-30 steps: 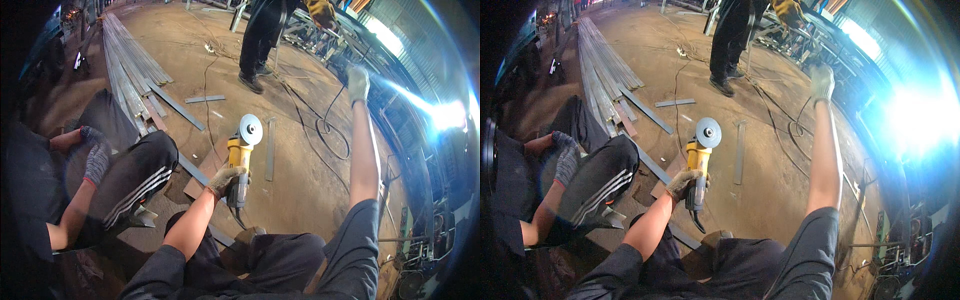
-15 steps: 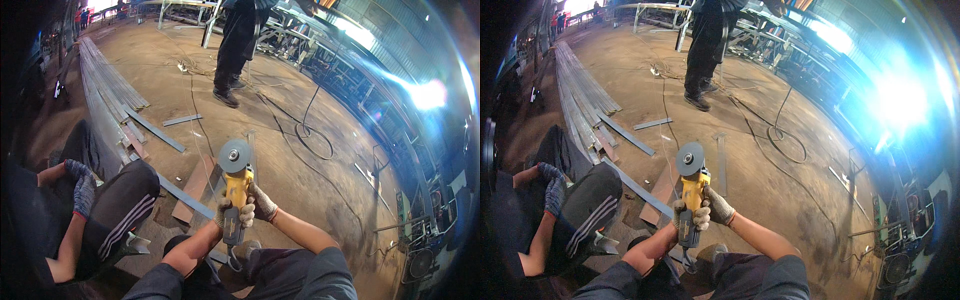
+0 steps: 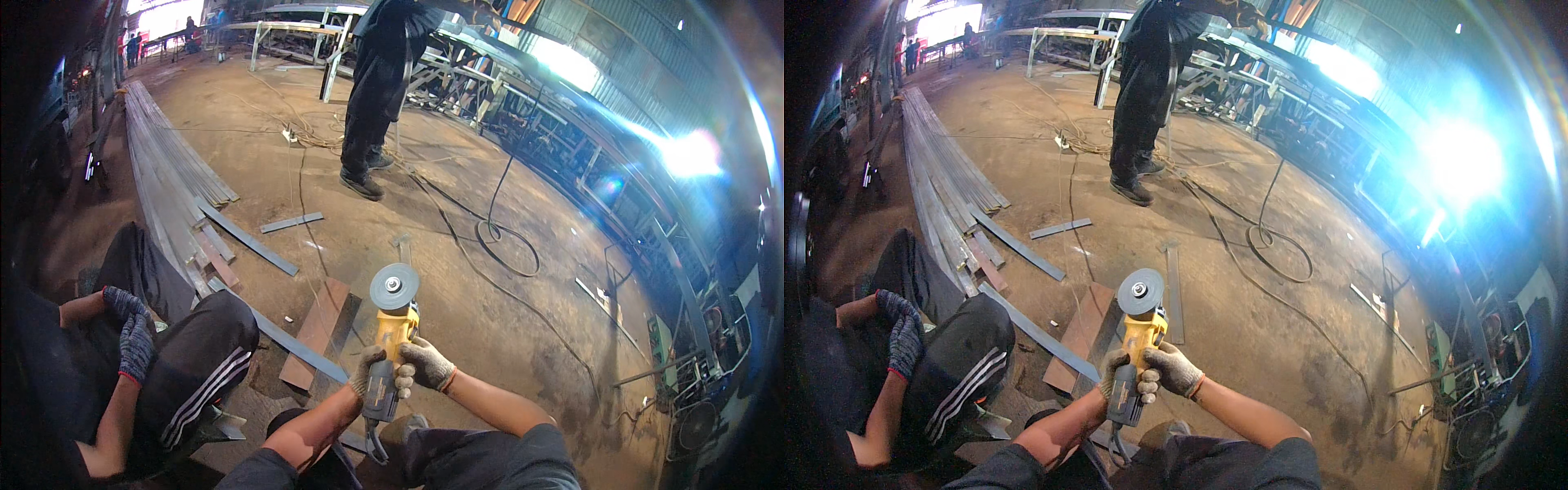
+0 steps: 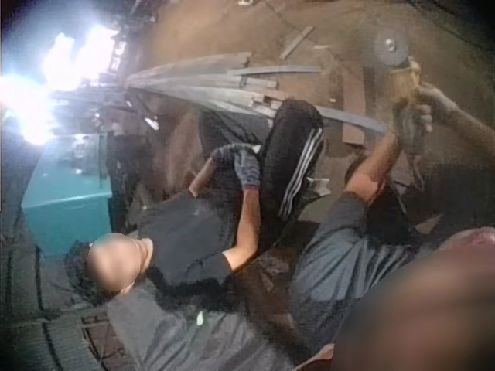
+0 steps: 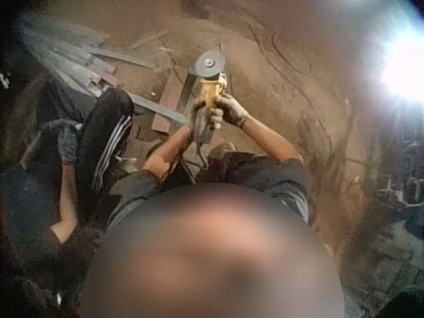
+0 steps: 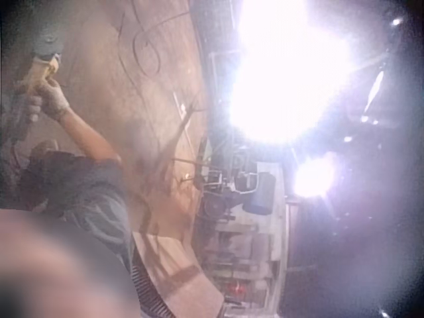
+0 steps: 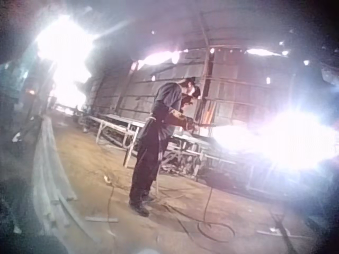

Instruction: The person measures a metal bar with a tape measure, then uses an angle grinder to cut the bar while seated on the floor. The cut piece is separated and set aside.

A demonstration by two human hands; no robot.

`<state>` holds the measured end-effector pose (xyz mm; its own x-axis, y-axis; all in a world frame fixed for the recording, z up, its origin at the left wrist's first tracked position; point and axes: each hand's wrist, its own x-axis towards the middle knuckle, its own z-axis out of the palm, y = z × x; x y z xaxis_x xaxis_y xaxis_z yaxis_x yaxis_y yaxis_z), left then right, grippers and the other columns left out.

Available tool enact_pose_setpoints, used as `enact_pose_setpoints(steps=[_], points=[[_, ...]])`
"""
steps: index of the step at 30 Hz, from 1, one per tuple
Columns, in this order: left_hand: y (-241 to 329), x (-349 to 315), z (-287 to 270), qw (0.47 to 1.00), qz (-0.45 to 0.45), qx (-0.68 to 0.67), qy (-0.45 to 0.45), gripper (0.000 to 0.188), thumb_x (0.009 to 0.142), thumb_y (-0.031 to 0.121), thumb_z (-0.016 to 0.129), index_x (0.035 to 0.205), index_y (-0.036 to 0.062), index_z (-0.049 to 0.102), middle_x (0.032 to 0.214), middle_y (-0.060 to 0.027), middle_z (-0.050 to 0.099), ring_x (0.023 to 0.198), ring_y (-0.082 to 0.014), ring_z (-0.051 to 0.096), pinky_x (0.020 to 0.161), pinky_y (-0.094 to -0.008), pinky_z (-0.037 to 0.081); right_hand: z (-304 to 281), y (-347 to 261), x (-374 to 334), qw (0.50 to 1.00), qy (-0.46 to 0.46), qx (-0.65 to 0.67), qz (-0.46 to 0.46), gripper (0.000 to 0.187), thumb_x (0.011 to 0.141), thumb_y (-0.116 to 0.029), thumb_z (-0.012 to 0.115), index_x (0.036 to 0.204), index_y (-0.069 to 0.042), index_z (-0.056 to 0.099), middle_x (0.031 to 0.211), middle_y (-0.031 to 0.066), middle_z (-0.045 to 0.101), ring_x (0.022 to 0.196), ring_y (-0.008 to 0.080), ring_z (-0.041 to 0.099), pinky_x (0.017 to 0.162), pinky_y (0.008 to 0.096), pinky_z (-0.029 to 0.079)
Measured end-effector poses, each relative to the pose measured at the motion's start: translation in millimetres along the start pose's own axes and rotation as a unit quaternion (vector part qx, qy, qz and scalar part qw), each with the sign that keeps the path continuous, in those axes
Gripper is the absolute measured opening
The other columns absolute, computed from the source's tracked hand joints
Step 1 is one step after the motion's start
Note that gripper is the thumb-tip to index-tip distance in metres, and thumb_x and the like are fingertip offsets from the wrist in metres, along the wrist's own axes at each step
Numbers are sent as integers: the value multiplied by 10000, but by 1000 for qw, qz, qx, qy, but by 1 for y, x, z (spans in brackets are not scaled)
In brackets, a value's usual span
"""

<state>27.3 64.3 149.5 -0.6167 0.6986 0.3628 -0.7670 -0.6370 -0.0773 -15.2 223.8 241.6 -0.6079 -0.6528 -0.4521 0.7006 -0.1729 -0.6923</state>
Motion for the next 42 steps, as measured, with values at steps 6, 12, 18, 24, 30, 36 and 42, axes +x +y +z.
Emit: enact_pose_setpoints(steps=[6,12,18,24,30,36,42], points=[[12,4,2,923,-12,291,253,502,917,373,740,1243,9,624,993,-172,721,822,-315,741,755,-465,613,-33,13,-2,987,95,-43,-126,445,974,-152,703,1351,-13,514,1157,106,684,1000,235,713,862,388,606],[4,24,42,598,-76,729,324,608,785,282,898,1265,23,630,1118,-111,733,991,-263,721,896,-402,581,-63,38,6,966,169,-61,-185,511,911,-40,749,1375,-29,535,1284,103,656,1135,255,678,988,423,563],[-10,22,-20,472,-6,768,433,683,668,360,890,1191,-6,648,1114,-254,717,1079,-385,693,925,-444,542,-78,27,-8,959,177,-219,-34,535,915,-217,781,1370,-26,573,1291,85,667,1155,207,658,1006,368,531],[-19,34,-110,376,-101,737,552,692,648,369,887,1186,10,642,1127,-245,718,1096,-397,686,930,-467,544,-158,2,-64,735,121,-654,132,541,919,-364,717,1295,14,626,1257,156,693,1172,239,641,1011,352,491],[-7,33,-179,316,-119,729,596,674,658,380,852,1184,39,604,1152,-241,706,1099,-401,679,928,-469,539,-169,-9,-116,894,294,-326,-85,371,953,-202,685,1264,-4,642,1160,87,711,1025,150,655,885,293,520],[75,14,-141,205,-84,772,596,602,678,363,791,1165,54,622,1127,-242,710,1089,-396,682,927,-488,538,-186,44,-135,878,358,-199,-247,333,971,-53,625,1300,-1,612,1147,83,703,1024,167,651,904,319,524],[177,-38,-74,108,-85,751,646,605,698,406,826,1165,72,634,1162,-240,708,1129,-387,675,950,-465,534,-199,56,-123,890,283,-161,-318,379,950,-47,645,1320,17,598,1176,108,690,1051,194,644,950,355,512]])
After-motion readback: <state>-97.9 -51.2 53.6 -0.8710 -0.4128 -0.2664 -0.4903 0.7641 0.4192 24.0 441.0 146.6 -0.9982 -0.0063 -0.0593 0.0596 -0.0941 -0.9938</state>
